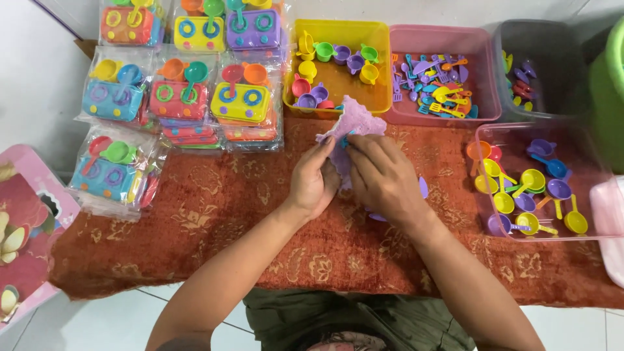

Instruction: The person wipes small plastic toy kitchen utensils with a purple cloth and places them into a clear plastic bag. They handle a red toy stove, purple forks, and yellow spoons, arranging them inside the bag before placing it on the table.

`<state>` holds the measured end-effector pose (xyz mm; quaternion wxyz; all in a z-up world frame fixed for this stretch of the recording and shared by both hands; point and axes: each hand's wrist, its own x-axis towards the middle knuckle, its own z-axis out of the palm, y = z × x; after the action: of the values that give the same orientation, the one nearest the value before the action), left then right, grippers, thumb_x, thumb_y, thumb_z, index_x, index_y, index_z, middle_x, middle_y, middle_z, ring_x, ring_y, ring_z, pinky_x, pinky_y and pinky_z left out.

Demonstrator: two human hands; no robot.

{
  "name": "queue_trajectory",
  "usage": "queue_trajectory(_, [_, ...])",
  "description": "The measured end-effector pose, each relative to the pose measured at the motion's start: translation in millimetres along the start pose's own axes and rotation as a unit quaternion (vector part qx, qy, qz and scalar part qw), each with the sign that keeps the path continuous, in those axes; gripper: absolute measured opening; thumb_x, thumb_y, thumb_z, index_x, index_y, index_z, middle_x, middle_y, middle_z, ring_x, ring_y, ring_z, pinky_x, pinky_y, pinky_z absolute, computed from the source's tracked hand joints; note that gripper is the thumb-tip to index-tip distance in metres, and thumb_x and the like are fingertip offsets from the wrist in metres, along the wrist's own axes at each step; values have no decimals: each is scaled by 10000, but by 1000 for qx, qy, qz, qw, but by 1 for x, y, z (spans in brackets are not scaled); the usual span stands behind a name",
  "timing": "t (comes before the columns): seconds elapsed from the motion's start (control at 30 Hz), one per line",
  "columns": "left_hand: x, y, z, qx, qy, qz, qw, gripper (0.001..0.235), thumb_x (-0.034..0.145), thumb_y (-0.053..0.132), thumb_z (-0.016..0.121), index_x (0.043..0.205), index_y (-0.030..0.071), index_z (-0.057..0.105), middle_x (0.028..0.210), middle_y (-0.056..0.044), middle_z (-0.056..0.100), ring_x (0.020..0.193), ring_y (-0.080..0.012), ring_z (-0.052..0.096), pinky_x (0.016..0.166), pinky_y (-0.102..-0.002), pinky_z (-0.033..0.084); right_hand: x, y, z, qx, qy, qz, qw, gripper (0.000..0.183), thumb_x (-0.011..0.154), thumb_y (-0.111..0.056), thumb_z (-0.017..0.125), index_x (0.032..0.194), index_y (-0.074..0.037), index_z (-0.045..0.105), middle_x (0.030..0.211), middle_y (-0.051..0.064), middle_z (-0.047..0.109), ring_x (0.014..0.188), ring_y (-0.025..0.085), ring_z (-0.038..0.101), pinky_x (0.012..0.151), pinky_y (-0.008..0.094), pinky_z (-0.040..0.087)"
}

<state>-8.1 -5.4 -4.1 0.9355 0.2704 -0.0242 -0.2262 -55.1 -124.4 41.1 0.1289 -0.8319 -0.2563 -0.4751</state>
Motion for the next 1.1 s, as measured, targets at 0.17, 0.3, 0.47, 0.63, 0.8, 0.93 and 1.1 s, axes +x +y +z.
queue_trajectory(0.17, [-2,-1,-3,4,-10,1,1000,176,989,200,682,978,57,785,966,-127,749,960,-241,734,893,-371,592,-6,6,0,-3,1,19,1000,94,886,119,655,937,109,734,1034,224,704,844,375,695,774,424,600])
queue_trajectory(0.3, [0,1,-6,3,1,-1,1000,184,984,197,696,993,37,785,967,-132,749,965,-247,732,898,-364,583,-4,6,2,25,-2,9,1000,117,870,130,640,930,103,737,1029,226,707,849,382,705,792,431,600])
queue_trajectory(0.47, [-2,-2,-2,12,3,-5,1000,171,981,206,694,994,66,791,964,-113,756,966,-236,740,901,-356,594,-9,10,0,25,3,35,999,109,886,129,646,945,113,736,1057,220,713,881,366,722,802,427,600])
queue_trajectory(0.63, [1,-1,-7,12,10,0,1000,165,977,199,697,970,58,783,954,-130,757,969,-240,741,909,-373,594,-8,11,3,53,-6,19,998,113,878,110,663,949,82,745,1056,199,724,879,346,727,799,415,604])
queue_trajectory(0.8, [0,-2,-6,7,-6,10,1000,173,986,180,683,994,48,794,1002,-145,758,997,-255,731,952,-396,588,-10,7,4,29,19,32,999,104,888,112,656,938,82,741,1043,198,717,859,353,722,770,420,596])
queue_trajectory(0.93, [10,-6,-30,26,-1,11,1000,160,989,179,687,967,41,765,978,-130,749,987,-250,739,929,-401,597,-5,6,5,45,14,-1,999,91,867,114,676,911,72,744,1019,200,719,828,350,720,762,408,602])
queue_trajectory(1.1, [19,-8,-37,51,-29,-8,998,204,996,223,678,1026,34,750,1009,-167,744,1015,-291,730,940,-462,597,-29,45,-9,123,30,152,980,131,860,128,710,976,73,734,998,203,726,859,410,713,739,462,569])
